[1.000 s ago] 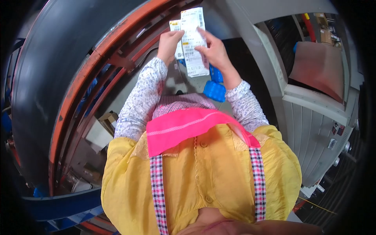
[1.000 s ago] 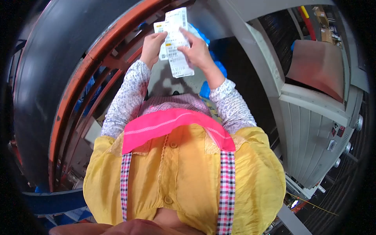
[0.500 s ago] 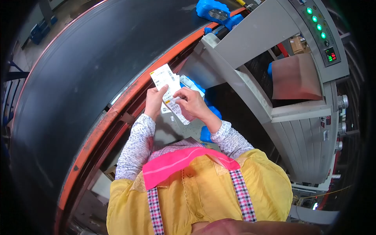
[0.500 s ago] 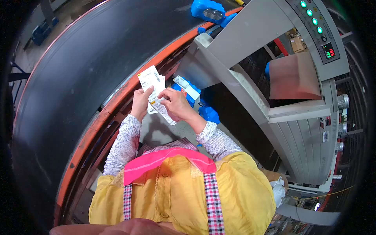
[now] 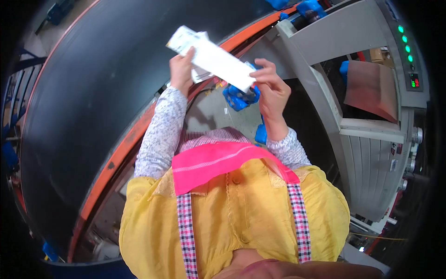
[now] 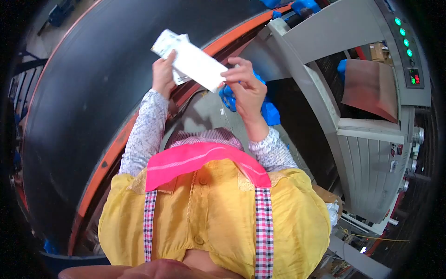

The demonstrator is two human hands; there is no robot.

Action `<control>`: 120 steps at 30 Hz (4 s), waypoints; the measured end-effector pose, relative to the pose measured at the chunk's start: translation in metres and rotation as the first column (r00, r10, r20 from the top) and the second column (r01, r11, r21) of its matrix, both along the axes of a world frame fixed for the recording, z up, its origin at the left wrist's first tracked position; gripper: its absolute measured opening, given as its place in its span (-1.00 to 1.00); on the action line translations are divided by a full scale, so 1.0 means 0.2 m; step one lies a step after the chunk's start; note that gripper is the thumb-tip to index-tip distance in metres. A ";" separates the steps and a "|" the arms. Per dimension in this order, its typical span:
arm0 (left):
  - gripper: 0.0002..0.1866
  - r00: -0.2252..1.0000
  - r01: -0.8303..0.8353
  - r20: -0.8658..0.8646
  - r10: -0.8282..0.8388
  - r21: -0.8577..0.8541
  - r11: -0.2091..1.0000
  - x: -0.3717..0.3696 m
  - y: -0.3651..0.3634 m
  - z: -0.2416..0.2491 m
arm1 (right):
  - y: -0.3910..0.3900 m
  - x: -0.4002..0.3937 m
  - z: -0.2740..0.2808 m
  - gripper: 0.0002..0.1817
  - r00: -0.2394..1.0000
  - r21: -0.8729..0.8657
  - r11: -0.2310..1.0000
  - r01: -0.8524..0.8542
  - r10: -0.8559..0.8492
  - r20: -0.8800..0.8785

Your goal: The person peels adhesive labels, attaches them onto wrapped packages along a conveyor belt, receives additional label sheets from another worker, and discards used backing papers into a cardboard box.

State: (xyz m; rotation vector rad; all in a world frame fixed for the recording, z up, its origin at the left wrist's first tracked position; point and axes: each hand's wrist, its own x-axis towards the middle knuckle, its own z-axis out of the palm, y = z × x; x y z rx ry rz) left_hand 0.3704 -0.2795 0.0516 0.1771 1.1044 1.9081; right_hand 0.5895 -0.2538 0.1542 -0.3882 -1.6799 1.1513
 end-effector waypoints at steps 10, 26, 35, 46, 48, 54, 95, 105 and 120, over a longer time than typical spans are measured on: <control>-0.74 0.884 -0.190 -0.436 0.168 -0.008 0.982 -0.35 -0.18 0.17 | 0.75 0.08 0.02 -0.63 0.969 -0.486 0.850 0.201 -0.245 -0.027; -0.76 0.991 -0.038 -0.125 0.039 0.011 0.999 -0.10 -0.25 0.02 | 2.25 -0.92 -0.32 -0.37 0.730 0.270 0.814 0.514 -0.580 0.361; -0.79 0.986 -0.021 -0.164 0.014 -0.045 0.999 -0.07 -0.22 0.08 | 1.79 -0.94 -0.48 -0.43 0.666 0.773 0.625 -0.110 -0.531 0.524; -0.74 0.956 -0.089 -0.289 0.057 -0.101 0.991 -0.02 -0.18 0.18 | 0.96 -1.10 -0.40 -0.28 0.569 0.497 0.730 -0.469 -0.181 0.802; -0.76 0.929 -0.131 -0.366 0.054 -0.186 0.974 0.01 -0.14 0.24 | 0.87 -0.97 -0.35 -0.44 0.598 0.077 0.739 -0.669 0.475 0.646; -0.76 0.533 0.063 -0.709 -0.462 -0.511 0.857 -0.02 0.02 0.45 | 0.68 -0.47 -0.05 -0.73 0.778 -0.288 0.926 -0.244 0.365 0.512; -0.85 0.450 0.454 -0.748 -0.487 -0.278 0.846 0.11 0.32 0.08 | 0.63 -0.21 -0.19 -0.79 0.779 0.628 0.756 -0.186 -0.276 0.563; -0.84 0.252 0.422 -0.803 -0.540 -0.411 0.808 0.05 0.35 0.13 | 0.65 -0.15 -0.13 -0.92 0.848 0.249 0.969 0.006 -0.137 0.513; -0.80 -0.359 0.379 -0.828 -0.431 -0.551 0.743 0.18 0.44 -0.21 | 0.87 0.90 -0.12 -0.76 0.598 -0.430 0.420 0.799 -0.629 0.497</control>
